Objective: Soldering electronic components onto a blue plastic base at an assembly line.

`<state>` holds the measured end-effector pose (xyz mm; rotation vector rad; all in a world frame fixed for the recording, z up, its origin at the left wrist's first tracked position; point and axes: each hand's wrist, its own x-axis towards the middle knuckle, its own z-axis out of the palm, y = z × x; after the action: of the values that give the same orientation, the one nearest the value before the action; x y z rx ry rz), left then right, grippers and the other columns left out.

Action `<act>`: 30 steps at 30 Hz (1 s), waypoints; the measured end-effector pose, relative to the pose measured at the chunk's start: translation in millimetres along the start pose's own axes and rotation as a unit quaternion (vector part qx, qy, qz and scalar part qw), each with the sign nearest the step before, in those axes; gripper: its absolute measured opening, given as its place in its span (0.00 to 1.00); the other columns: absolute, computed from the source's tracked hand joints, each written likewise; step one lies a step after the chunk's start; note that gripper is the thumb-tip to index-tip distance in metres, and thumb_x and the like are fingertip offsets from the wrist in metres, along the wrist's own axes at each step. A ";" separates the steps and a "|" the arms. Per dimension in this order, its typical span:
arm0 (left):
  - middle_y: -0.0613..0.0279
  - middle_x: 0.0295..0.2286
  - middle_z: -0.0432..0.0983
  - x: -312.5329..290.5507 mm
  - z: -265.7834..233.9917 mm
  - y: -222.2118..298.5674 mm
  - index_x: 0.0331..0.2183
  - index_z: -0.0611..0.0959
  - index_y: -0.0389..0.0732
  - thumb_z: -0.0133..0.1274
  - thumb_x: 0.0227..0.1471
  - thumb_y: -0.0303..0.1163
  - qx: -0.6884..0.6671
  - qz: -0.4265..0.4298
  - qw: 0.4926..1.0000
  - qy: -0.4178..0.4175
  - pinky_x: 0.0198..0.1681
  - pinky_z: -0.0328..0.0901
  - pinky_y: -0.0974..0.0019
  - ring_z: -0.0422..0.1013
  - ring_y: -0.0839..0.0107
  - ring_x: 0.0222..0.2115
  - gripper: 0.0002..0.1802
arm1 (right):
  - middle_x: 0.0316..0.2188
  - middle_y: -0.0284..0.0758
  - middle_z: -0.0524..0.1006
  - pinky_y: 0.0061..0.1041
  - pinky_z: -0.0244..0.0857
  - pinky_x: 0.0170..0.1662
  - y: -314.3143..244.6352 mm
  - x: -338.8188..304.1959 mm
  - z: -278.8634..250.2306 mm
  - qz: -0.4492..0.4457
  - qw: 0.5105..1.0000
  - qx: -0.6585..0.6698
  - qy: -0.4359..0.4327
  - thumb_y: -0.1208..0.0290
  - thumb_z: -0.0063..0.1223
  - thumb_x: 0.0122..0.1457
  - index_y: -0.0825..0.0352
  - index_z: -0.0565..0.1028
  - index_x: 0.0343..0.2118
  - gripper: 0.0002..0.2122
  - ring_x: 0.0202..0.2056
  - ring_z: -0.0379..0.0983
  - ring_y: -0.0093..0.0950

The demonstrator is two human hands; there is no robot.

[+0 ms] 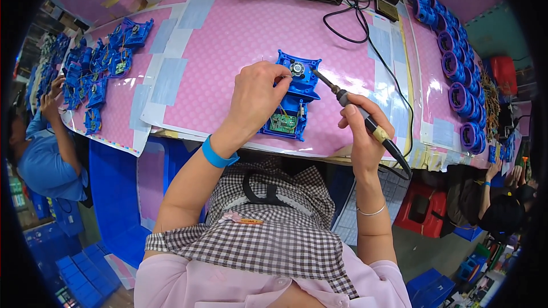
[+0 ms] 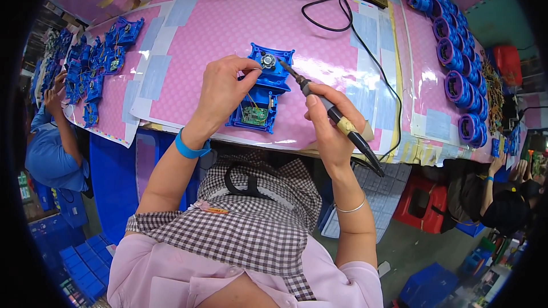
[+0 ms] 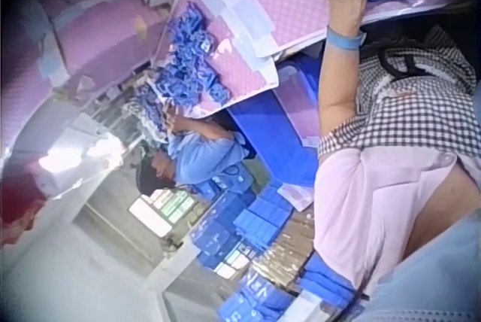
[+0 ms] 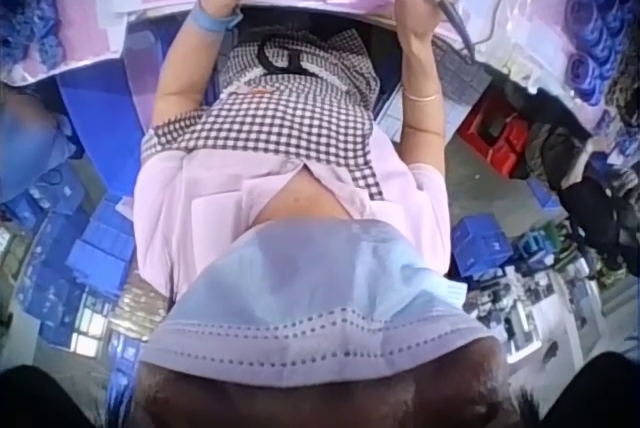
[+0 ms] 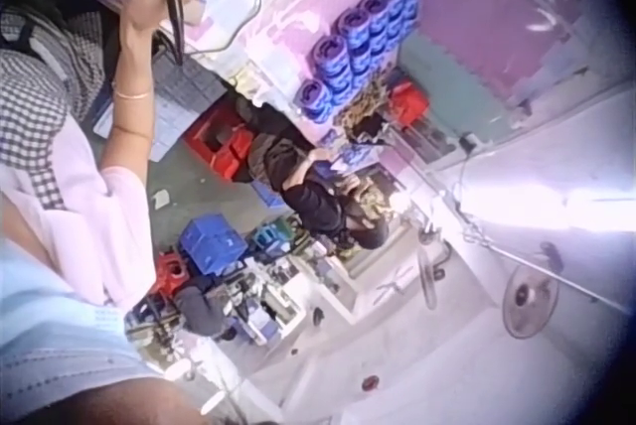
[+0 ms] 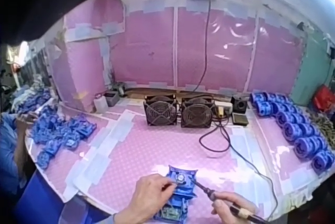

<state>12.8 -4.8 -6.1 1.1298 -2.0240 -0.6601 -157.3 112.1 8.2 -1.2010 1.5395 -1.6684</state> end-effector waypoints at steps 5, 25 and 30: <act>0.51 0.24 0.78 1.1 0.1 -0.4 0.27 0.84 0.35 0.56 0.43 0.27 0.005 0.004 1.000 0.003 0.32 0.68 0.58 0.74 0.56 0.27 0.07 | 0.26 0.39 0.77 0.19 0.66 0.30 0.9 -4.5 -8.0 -0.022 0.999 -0.011 0.024 0.77 0.54 0.57 0.77 0.75 0.40 0.10 0.24 0.74 0.24; 0.50 0.24 0.77 1.8 1.0 0.7 0.26 0.83 0.35 0.55 0.43 0.28 0.010 -0.019 1.000 -0.007 0.32 0.68 0.56 0.74 0.54 0.27 0.07 | 0.24 0.36 0.78 0.16 0.65 0.27 14.6 -0.5 9.4 -0.001 0.999 -0.011 -0.049 0.77 0.55 0.57 0.75 0.77 0.40 0.10 0.22 0.73 0.20; 0.51 0.23 0.77 2.9 2.5 -1.1 0.25 0.83 0.35 0.55 0.43 0.28 0.017 -0.015 1.000 -0.009 0.33 0.68 0.56 0.74 0.54 0.27 0.07 | 0.24 0.37 0.77 0.16 0.65 0.27 7.5 -1.6 4.9 -0.008 0.999 -0.012 -0.032 0.77 0.55 0.57 0.75 0.77 0.40 0.09 0.22 0.73 0.20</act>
<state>10.3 -7.7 -7.4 1.1808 -2.0430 -0.6555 -153.5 109.9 0.2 -1.2704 1.5188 -1.6093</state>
